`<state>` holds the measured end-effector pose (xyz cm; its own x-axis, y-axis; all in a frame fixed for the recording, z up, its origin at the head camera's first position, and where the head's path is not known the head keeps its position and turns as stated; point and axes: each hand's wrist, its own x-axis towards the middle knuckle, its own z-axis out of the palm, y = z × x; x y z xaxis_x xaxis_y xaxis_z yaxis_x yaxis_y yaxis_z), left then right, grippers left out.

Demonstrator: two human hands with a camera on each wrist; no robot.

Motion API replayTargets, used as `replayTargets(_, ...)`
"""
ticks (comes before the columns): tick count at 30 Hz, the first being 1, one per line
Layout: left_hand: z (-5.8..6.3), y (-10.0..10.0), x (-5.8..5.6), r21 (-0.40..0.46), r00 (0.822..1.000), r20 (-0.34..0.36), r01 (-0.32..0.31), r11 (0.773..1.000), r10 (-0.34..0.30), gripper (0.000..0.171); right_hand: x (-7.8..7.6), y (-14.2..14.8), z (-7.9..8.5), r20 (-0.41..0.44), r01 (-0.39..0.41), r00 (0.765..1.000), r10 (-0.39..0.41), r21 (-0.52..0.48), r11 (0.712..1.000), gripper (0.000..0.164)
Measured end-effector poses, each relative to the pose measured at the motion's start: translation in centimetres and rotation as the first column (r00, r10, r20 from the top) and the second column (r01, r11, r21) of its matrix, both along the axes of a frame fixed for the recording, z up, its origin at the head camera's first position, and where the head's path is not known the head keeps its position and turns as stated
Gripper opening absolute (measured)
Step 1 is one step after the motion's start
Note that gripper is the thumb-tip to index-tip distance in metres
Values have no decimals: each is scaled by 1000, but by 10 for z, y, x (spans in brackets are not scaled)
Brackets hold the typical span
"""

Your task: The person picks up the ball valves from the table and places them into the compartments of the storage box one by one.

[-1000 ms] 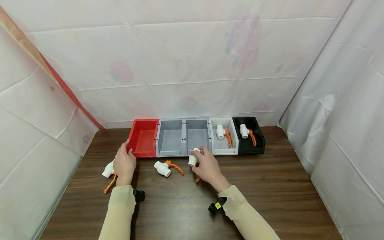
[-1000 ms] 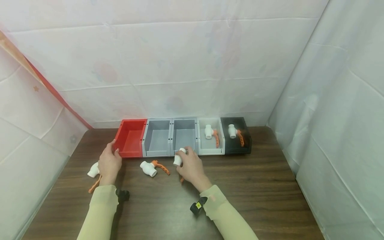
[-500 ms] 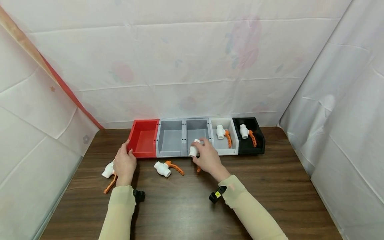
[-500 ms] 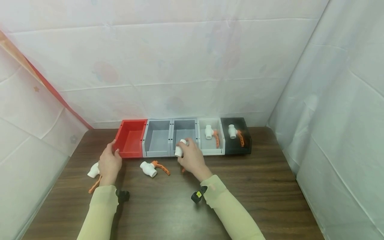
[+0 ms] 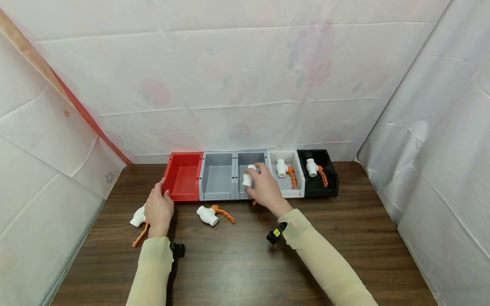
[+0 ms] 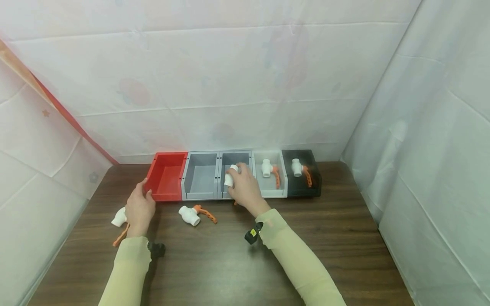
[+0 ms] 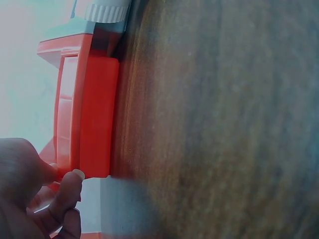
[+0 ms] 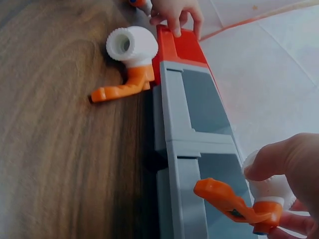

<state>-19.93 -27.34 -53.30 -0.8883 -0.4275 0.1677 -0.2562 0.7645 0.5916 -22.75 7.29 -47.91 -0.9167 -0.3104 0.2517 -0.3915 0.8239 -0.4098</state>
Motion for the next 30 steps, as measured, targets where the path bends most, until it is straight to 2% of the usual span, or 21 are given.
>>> replayTargets(7, -1, 1, -2, -2, 1000, -6, -2, 1000, 2, 51, -16, 2, 2, -47, -14, 999, 14, -2, 1000, 49)
replayTargets(12, -1, 0, -1, -15, 1000, -22, -6, 1000, 6, 50, -23, 1, 0, -43, -25, 999, 24, -32, 999, 48)
replayTargets(20, -7, -2, 1, 5, 1000, 0, -13, 1000, 13, 52, -30, -2, -8, -24, -31, 999, 32, 23, 999, 49)
replayTargets(30, -4, -2, -1, -2, 1000, -27, -9, 1000, 9, 51, -46, -3, -5, -64, -20, 998, 22, 36, 999, 48)
